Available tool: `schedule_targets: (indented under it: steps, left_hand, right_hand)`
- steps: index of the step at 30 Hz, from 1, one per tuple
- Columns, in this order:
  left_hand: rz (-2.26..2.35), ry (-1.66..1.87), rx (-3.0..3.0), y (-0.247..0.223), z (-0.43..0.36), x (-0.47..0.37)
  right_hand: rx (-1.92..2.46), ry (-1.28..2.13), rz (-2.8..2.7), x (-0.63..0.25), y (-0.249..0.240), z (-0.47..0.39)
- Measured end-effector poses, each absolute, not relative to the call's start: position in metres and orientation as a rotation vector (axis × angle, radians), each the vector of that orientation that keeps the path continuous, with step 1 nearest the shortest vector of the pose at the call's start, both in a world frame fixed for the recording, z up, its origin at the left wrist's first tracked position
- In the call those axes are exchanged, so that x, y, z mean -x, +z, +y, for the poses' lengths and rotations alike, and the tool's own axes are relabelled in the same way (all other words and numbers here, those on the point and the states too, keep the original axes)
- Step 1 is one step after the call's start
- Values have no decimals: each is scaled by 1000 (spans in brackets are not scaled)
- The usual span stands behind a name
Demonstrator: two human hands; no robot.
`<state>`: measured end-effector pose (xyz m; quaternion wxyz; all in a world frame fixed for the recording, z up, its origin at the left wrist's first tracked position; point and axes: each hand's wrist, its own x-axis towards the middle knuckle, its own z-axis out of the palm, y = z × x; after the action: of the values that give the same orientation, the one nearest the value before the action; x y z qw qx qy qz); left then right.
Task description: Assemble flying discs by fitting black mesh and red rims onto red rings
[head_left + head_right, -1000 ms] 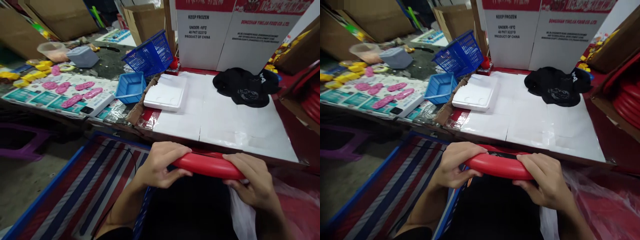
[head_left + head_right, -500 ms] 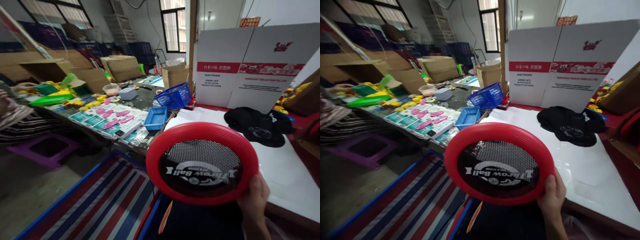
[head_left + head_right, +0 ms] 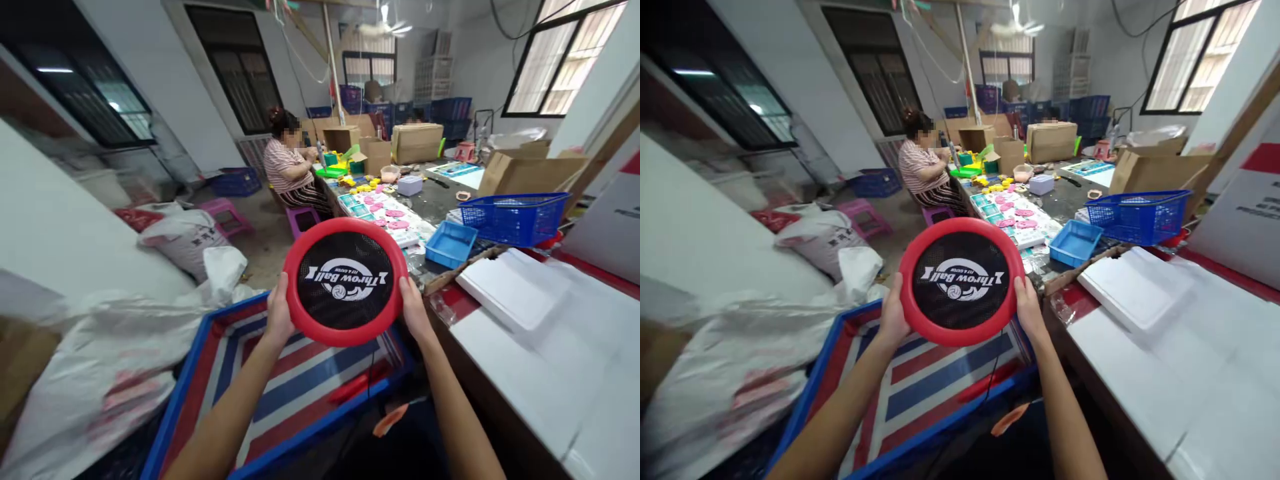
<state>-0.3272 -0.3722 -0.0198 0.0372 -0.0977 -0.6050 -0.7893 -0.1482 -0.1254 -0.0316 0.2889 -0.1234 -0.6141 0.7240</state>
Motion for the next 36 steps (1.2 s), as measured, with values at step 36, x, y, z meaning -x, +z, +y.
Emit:
schedule_targets:
  steps: [36]
  left_hand:
    - [-2882,-1236,1282,-73,-497,338]
  right_hand:
    - [-309,1170,-2416,208,-133,-174]
